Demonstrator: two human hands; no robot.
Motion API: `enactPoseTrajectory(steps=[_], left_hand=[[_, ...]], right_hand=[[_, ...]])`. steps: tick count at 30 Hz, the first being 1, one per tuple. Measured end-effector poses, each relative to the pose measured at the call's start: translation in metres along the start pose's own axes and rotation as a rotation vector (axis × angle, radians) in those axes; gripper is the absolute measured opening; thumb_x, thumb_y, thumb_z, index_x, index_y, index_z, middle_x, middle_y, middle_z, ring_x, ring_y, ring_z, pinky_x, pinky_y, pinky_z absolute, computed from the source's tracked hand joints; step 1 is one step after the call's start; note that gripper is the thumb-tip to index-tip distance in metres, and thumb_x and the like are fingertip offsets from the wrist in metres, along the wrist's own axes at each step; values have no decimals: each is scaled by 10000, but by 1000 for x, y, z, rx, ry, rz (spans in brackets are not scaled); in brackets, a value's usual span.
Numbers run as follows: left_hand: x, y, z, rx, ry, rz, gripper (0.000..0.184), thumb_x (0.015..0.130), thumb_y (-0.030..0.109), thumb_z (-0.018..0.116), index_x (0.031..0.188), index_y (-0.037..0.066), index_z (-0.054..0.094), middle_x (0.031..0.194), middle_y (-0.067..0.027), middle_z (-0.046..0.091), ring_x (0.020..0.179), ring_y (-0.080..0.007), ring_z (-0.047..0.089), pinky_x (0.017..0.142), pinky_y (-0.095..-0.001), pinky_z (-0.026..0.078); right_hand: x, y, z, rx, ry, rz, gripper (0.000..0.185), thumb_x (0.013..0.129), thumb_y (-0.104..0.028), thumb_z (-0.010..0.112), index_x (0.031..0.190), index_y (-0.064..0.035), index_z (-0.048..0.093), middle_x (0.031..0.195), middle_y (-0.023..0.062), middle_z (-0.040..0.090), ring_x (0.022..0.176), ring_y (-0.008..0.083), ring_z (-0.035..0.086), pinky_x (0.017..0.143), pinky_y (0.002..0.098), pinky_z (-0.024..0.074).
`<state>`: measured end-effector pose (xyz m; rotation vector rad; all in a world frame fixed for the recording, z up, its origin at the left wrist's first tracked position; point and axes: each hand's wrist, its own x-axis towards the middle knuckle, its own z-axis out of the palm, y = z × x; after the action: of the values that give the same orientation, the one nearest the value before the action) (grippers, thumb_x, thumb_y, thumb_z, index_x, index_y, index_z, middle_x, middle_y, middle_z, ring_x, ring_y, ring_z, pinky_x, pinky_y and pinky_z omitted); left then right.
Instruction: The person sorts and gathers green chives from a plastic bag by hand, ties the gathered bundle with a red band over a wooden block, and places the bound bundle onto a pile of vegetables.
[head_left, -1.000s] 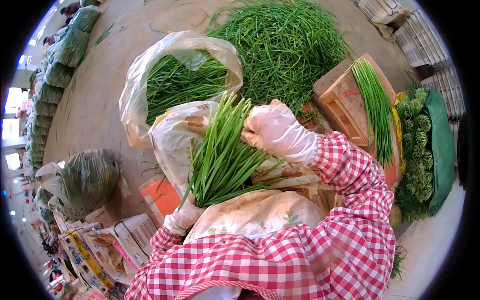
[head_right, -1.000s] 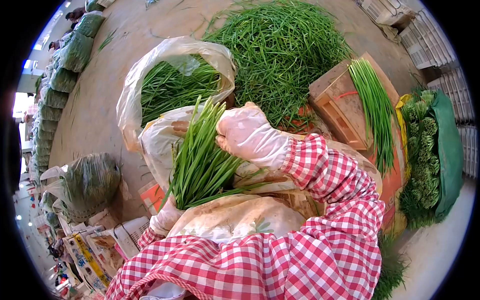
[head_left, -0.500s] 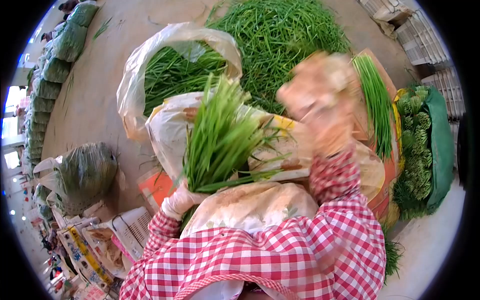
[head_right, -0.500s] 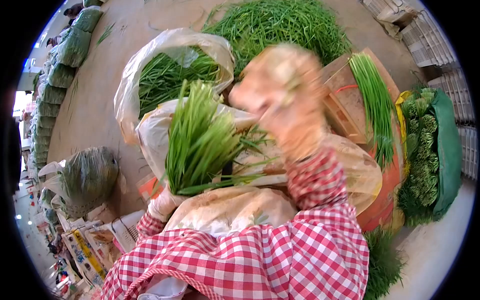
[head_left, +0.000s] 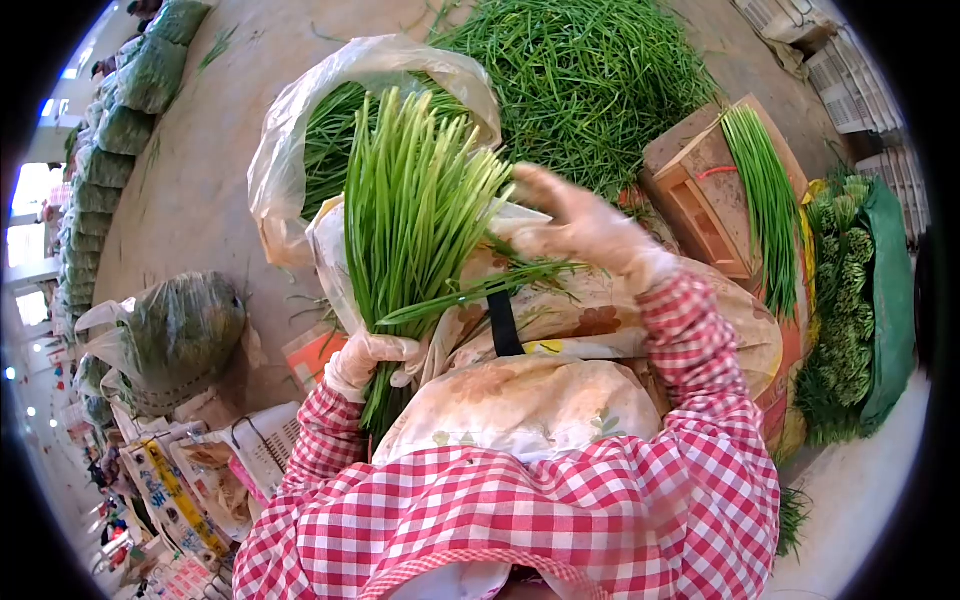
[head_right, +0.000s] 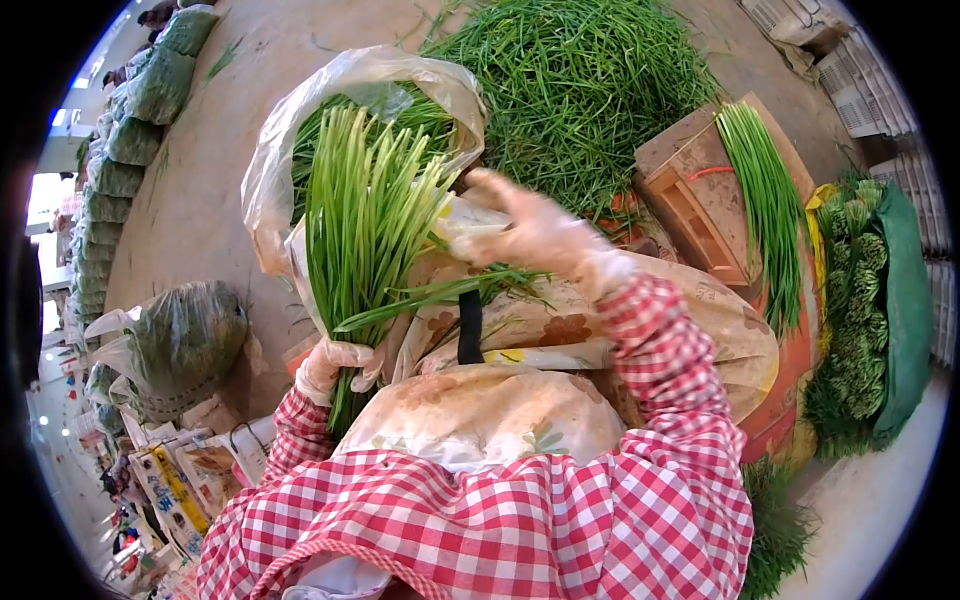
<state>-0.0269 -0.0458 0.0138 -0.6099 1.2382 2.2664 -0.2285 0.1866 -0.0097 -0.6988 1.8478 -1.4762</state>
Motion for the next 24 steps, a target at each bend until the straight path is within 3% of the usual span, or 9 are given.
enactPoseTrajectory(steps=[4, 9, 13, 16, 19, 20, 22, 23, 24], left_hand=[[6, 4, -3, 23, -79, 61, 445, 722, 132, 638, 1101, -59, 506, 563, -76, 479, 405, -149, 408, 391, -256, 308], [-1, 5, -11, -53, -58, 56, 304, 752, 78, 629, 1006, -48, 522, 593, -65, 480, 424, -127, 397, 381, -245, 315], [1, 11, -8, -10, -107, 45, 401, 747, 132, 646, 1064, -73, 510, 565, -69, 476, 406, -127, 403, 373, -243, 299], [8, 9, -18, 10, -123, 31, 371, 761, 140, 643, 1039, -66, 510, 560, -68, 472, 406, -128, 402, 375, -242, 303], [20, 24, -2, 17, -111, 103, 293, 786, 112, 616, 1017, -38, 517, 564, -72, 481, 414, -124, 416, 383, -240, 319], [26, 29, 2, 47, -106, 140, 274, 790, 95, 608, 1019, -29, 519, 567, -73, 487, 418, -122, 421, 386, -241, 324], [38, 38, 14, 91, -80, 205, 229, 790, 65, 601, 996, -12, 534, 579, -68, 507, 425, -117, 436, 389, -239, 338], [46, 43, 20, 125, -35, 224, 214, 784, 62, 605, 976, -8, 541, 585, -63, 515, 429, -116, 442, 390, -235, 340], [55, 47, 27, 161, 3, 239, 199, 778, 59, 608, 957, -4, 548, 592, -59, 523, 433, -114, 448, 391, -231, 342]], right_hand=[[2, -32, 18, 488, -272, 288, 489, 831, -255, 653, 1222, -19, 476, 925, 66, 651, 593, 56, 541, 482, 154, 414], [-15, -35, -41, 956, -97, 109, 263, 828, -174, 595, 985, 36, 597, 833, 61, 615, 500, 69, 474, 398, 162, 393], [-22, -31, -107, 1413, -115, -321, 238, 864, -97, 531, 1033, 62, 475, 724, 43, 567, 425, 42, 423, 430, 196, 396], [-20, -32, -133, 922, 99, -281, 348, 932, -165, 434, 1169, 89, 459, 792, 93, 606, 540, 120, 559, 495, 275, 465], [-12, -16, -94, -1053, 575, 286, 483, 893, -288, 525, 1167, 107, 474, 877, 208, 649, 808, 320, 640, 694, 397, 515], [-15, -15, -84, -1011, 456, 299, 475, 865, -316, 562, 1138, 70, 526, 834, 219, 651, 846, 275, 643, 708, 361, 520], [-29, 12, -59, 105, -99, 60, 397, 883, -308, 557, 1098, 24, 583, 935, 177, 656, 821, 231, 641, 743, 363, 526], [-32, -23, -30, 266, -315, 389, 414, 888, -319, 562, 1158, -5, 568, 1038, 154, 634, 884, 226, 630, 800, 376, 511], [-35, -48, -4, 443, -391, 358, 535, 867, -405, 574, 1201, 11, 537, 1112, 167, 603, 986, 235, 601, 852, 358, 482]])
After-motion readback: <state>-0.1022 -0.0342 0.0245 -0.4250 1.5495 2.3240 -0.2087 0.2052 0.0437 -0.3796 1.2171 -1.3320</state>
